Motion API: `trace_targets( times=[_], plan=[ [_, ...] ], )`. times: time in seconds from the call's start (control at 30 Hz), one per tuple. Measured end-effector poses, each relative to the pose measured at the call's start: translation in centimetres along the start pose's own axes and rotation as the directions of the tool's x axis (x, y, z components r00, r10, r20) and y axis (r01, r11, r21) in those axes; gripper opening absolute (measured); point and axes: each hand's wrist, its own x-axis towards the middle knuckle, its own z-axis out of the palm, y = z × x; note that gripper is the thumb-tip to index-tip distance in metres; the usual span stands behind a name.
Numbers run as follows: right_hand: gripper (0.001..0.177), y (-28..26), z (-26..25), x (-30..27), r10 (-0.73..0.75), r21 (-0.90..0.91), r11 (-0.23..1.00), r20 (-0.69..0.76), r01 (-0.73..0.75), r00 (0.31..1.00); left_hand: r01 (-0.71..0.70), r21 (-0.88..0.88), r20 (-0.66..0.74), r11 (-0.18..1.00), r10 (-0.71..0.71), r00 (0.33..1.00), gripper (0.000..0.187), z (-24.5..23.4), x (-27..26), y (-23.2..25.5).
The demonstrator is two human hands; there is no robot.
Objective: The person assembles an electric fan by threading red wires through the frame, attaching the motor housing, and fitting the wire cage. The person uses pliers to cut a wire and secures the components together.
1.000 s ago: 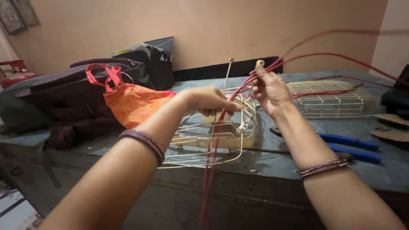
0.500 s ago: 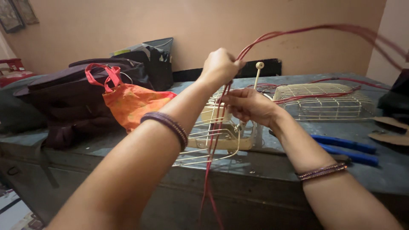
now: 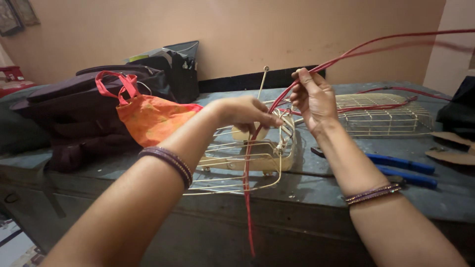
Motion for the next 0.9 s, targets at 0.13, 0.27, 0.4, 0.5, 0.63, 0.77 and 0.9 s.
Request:
trace_targets(
  times=[0.13, 0.27, 0.4, 0.5, 0.63, 0.77, 0.9],
  plan=[
    [0.021, -0.5, 0.5, -0.3, 0.009, 0.045, 0.999, 0.013, -0.009, 1.000, -0.011, -0.150, 0.031, 0.989, 0.016, 0.999, 0.029, 0.8, 1.3, -1.3],
    [0.027, -1.3, 1.7, -1.4, 0.219, -0.167, 0.965, 0.092, -0.202, 0.971, -0.133, -0.188, -0.342, 0.973, 0.062, 0.938, 0.022, 0.0, 3.4, -0.9],
    [0.034, -1.0, 3.6, -2.8, 0.481, -0.440, 0.835, 0.294, -0.330, 0.826, -0.291, -0.207, -0.559, 0.934, 0.131, 0.818, 0.022, -2.2, 4.5, 1.3],
    [0.030, -1.0, 4.2, -3.2, 0.522, -0.516, 0.795, 0.313, -0.319, 0.794, -0.378, -0.187, -0.614, 0.907, 0.193, 0.766, 0.021, -2.4, 5.4, 3.7],
    [0.020, -0.6, 3.7, -2.8, 0.429, -0.471, 0.838, 0.254, -0.277, 0.867, -0.570, -0.094, -0.584, 0.816, 0.418, 0.696, 0.027, -1.2, 6.9, 6.1],
    [0.015, -0.3, 2.1, -1.6, 0.145, -0.241, 0.964, 0.132, -0.110, 0.981, -0.593, 0.243, -0.618, 0.768, 0.594, 0.515, 0.050, -0.8, 6.2, 5.0],
    [0.017, -0.8, 0.3, -0.6, -0.097, -0.110, 0.990, -0.056, 0.091, 0.994, -0.414, 0.314, -0.564, 0.854, 0.519, 0.643, 0.068, -1.2, 3.6, 2.2]
  ],
)
